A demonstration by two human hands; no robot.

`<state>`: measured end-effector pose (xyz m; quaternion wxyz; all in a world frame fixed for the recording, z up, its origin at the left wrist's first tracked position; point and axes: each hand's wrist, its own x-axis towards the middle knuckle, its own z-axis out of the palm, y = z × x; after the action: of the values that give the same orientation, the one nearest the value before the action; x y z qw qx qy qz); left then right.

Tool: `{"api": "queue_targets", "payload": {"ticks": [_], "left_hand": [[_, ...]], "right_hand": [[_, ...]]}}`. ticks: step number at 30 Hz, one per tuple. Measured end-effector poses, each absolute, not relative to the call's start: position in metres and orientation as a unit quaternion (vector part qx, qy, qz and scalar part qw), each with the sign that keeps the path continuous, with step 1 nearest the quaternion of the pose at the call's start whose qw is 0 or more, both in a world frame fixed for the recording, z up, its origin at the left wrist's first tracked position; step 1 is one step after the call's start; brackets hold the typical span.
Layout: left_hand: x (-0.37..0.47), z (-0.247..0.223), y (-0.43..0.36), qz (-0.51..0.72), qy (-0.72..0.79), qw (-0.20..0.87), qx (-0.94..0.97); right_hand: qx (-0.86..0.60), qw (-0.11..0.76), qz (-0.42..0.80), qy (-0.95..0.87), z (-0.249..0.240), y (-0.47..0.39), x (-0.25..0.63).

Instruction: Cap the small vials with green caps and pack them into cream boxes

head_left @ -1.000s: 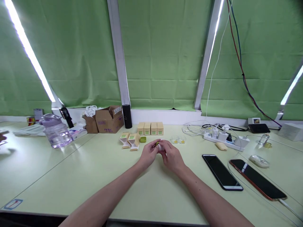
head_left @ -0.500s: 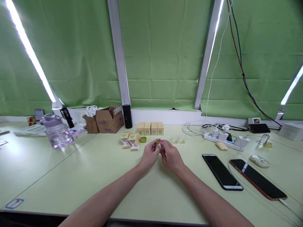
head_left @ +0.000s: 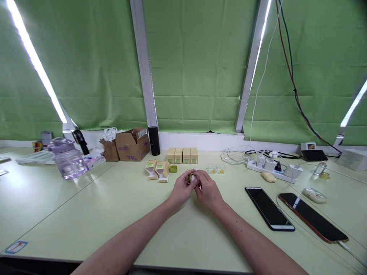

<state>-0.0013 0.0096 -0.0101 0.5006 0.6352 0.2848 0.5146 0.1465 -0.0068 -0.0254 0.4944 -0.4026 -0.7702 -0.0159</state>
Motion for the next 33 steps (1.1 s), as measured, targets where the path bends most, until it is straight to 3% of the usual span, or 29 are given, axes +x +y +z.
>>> {"api": "queue_targets", "payload": {"ticks": [33], "left_hand": [[-0.0026, -0.0067, 0.0099, 0.516, 0.291, 0.470, 0.654]], "right_hand": [[-0.390, 0.513, -0.010, -0.765, -0.0274, -0.0047, 0.1440]]}}
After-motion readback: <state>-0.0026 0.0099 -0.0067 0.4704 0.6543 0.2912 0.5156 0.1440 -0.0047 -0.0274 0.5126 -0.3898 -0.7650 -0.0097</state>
